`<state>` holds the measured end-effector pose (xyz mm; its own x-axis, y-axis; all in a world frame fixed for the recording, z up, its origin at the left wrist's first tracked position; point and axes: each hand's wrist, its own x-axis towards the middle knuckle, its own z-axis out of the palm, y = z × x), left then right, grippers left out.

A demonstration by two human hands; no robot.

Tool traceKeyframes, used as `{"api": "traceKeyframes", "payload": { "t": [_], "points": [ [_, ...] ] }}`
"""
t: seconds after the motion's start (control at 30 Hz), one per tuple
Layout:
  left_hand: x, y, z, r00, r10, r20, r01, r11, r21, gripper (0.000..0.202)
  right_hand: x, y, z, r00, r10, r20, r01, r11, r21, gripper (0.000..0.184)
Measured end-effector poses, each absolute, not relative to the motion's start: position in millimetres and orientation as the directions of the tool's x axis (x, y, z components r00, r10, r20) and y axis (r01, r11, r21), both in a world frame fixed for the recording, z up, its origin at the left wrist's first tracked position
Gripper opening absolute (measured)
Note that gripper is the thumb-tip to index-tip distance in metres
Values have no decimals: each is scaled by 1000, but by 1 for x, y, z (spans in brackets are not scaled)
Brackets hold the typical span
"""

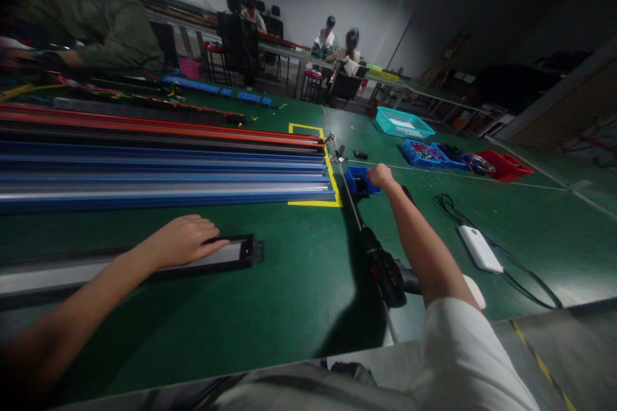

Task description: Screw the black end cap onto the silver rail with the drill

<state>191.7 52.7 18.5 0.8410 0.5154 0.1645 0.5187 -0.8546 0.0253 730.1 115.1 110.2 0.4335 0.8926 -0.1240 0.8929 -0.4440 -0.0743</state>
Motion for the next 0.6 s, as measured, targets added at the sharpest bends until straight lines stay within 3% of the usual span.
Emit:
{"api": "traceKeyframes", "payload": {
  "t": [0.23,0.6],
  "points": [
    [193,53,20,838,531,126,530,-847,42,48,736,104,101,351,891,-287,924,-379,-47,36],
    [194,55,20,841,527,126,529,-848,13,52,729,121,89,239,920,-310,965,-189,182,37]
  ]
}}
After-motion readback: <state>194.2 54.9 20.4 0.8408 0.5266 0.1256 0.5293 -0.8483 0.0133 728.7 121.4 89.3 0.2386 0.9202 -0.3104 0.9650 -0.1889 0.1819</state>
